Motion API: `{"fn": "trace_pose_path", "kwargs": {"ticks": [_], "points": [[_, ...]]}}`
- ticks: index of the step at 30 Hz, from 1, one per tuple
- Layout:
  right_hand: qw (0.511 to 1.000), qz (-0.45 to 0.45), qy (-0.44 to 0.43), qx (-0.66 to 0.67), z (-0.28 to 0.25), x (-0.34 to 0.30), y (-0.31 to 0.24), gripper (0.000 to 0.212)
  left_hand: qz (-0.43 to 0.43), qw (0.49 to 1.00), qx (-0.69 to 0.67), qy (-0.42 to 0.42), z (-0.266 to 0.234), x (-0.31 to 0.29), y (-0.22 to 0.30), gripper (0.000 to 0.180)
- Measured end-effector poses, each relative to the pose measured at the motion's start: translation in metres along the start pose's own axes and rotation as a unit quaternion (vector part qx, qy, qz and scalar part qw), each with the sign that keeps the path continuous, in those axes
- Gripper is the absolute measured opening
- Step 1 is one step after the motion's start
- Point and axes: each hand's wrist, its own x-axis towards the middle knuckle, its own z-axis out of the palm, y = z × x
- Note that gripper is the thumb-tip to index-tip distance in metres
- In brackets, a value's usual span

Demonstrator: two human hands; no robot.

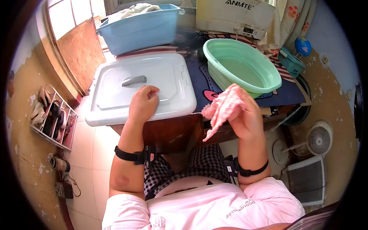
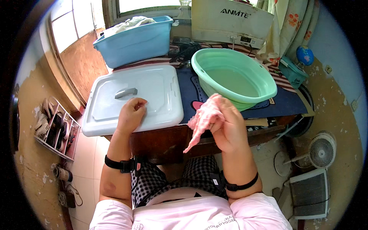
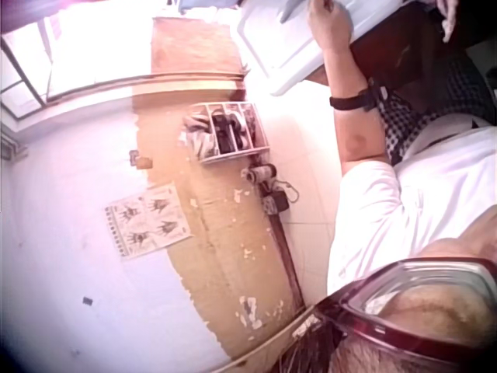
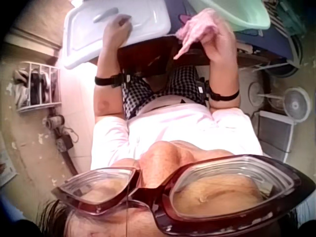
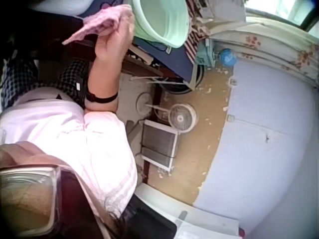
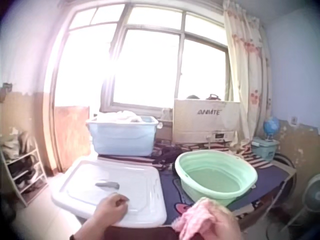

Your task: The person cleans a plastic container lid with a cloth and then rinses the cloth in a basin of water.

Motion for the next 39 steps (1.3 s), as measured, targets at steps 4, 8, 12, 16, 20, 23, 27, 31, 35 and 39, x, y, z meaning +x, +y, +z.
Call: {"fn": "trace_pose_path", "kwargs": {"ticks": [4,8,12,16,20,23,27,31,35,39], "points": [[0.993,0.089,-0.032,-0.063,-0.017,0.014,0.02,0.028,0.011,1.0,0.001,0.004,0.002,0.003,-0.003,0.026],[0.997,0.064,-0.021,-0.046,-0.006,0.005,0.017,0.02,0.014,1.0,-0.01,0.005,0.003,0.0,-0.005,0.025],[0.993,-0.007,0.061,-0.105,-0.016,0.003,0.017,0.021,0.012,1.0,-0.003,0.005,0.003,0.0,-0.003,0.025],[0.997,0.011,0.064,-0.043,-0.02,0.001,0.01,0.028,0.02,1.0,-0.013,0.008,0.004,0.001,-0.005,0.025],[0.997,0.021,-0.047,-0.062,-0.018,-0.003,0.007,0.03,-0.013,1.0,-0.014,-0.006,0.001,0.001,-0.004,0.025],[0.994,0.028,-0.089,-0.058,-0.012,-0.007,0.007,0.029,0.005,1.0,-0.011,-0.003,0.004,0.001,-0.007,0.024],[0.979,0.071,-0.117,-0.15,-0.01,-0.014,0.005,0.025,0.022,0.999,-0.032,0.001,0.006,0.002,-0.012,0.023],[0.964,0.061,-0.101,-0.238,-0.037,-0.012,0.012,0.02,0.028,1.0,-0.009,-0.003,0.007,0.003,-0.008,0.023],[0.982,0.071,-0.17,-0.043,-0.023,-0.014,0.0,0.022,0.007,1.0,-0.014,-0.004,0.005,0.003,-0.009,0.026],[0.99,0.058,-0.121,0.036,-0.04,-0.007,0.004,0.037,0.001,1.0,-0.016,-0.008,0.005,0.004,-0.009,0.026]]}}
